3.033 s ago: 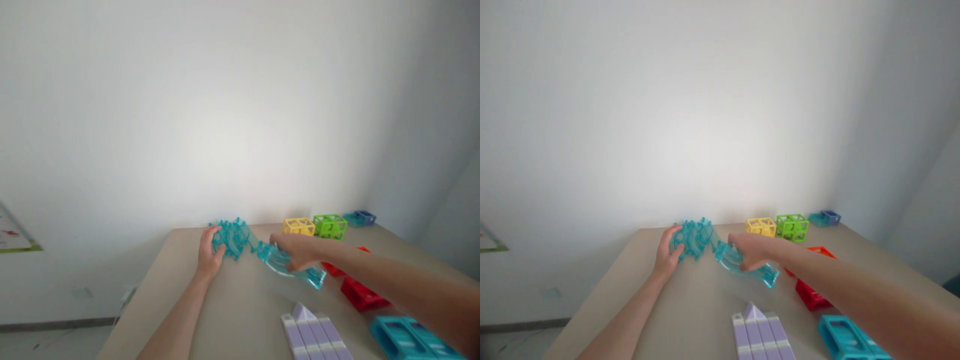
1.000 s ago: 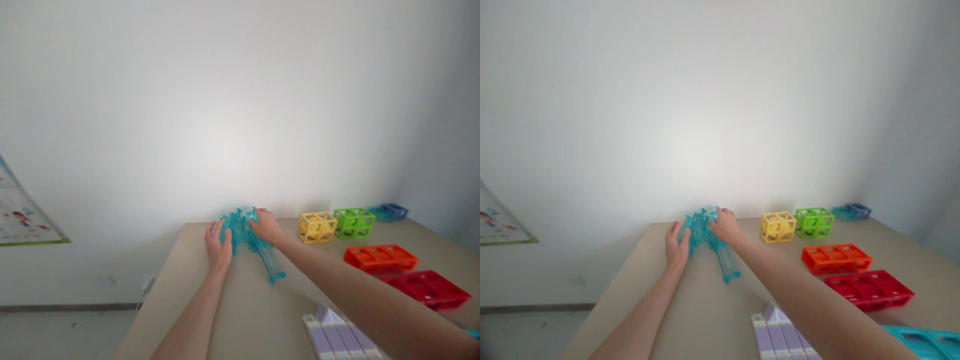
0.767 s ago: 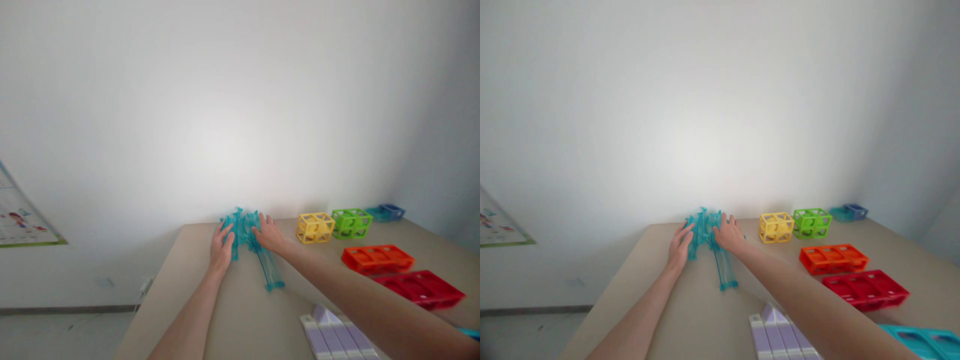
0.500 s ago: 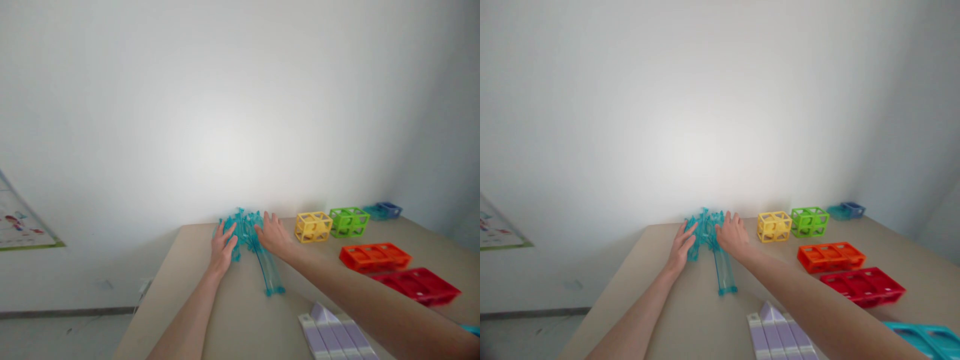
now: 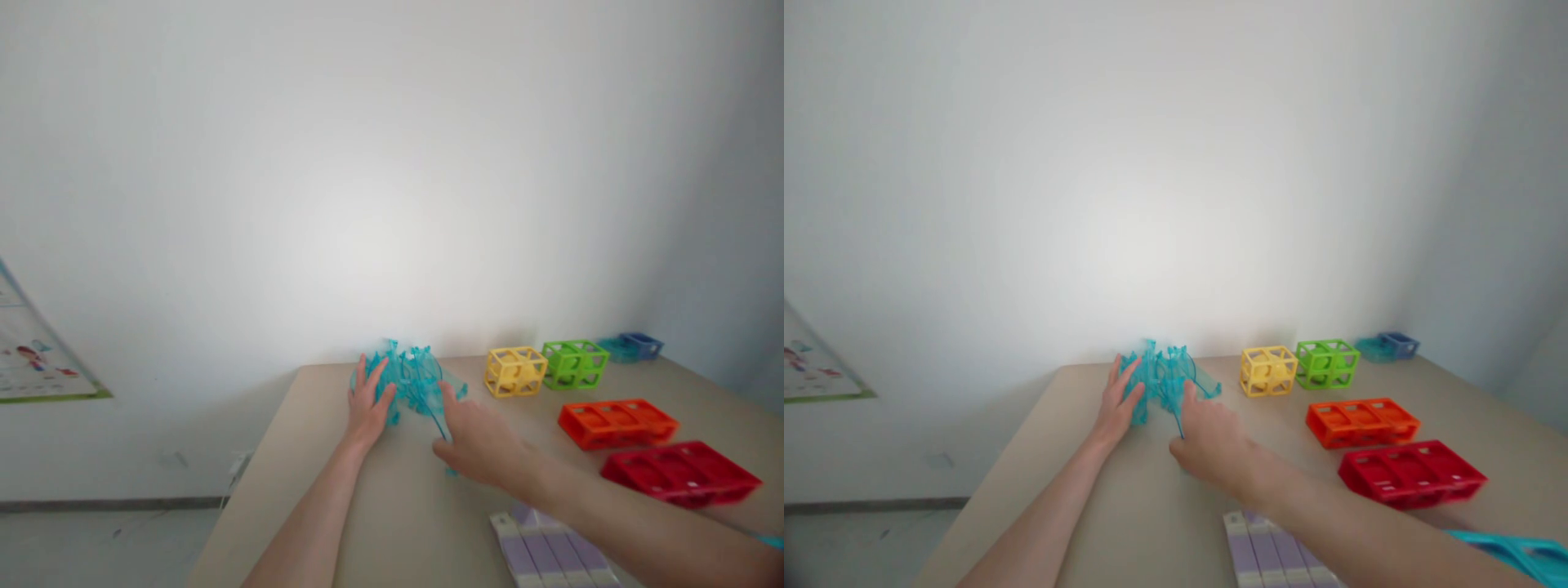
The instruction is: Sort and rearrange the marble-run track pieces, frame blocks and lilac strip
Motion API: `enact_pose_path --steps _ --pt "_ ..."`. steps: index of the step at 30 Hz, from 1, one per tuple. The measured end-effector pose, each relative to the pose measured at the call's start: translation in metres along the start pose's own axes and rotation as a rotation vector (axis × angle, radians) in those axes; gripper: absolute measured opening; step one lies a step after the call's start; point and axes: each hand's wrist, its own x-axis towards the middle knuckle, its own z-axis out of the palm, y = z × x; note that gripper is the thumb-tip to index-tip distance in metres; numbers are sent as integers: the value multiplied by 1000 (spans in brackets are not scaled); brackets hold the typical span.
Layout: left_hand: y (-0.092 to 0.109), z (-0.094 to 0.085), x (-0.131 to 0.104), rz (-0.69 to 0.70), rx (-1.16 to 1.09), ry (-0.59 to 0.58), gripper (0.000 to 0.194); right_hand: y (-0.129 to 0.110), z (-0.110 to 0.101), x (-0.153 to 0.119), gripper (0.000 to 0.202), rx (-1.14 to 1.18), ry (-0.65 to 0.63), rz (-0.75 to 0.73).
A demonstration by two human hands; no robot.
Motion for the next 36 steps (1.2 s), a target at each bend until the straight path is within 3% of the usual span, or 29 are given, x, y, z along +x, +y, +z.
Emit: enact_pose_path --steps 3,6,12,16,22,25,29,32,36 --pt "-6 2 3 26 26 80 38 6 -25 8 65 62 28 1" --pt "-9 4 4 14 40 86 38 13 -40 20 58 148 -39 16" --pt "3 1 0 51 154 -11 47 17 -36 30 50 240 -205 -14" --pt "12 0 -5 56 259 -81 37 16 -34 27 52 237 -273 -47" --pt "8 4 -4 39 284 -65 32 25 -64 20 36 334 -387 -147" --pt "7 3 -3 37 269 -71 34 25 -72 23 37 383 -268 -104" --pt "4 2 -1 40 155 -62 47 23 -59 43 49 317 -13 19" --pt "-1 2 0 -9 42 -22 63 19 -39 65 46 323 24 31" --pt "-4 1 -1 -72 18 -69 63 8 -19 89 55 323 68 39"
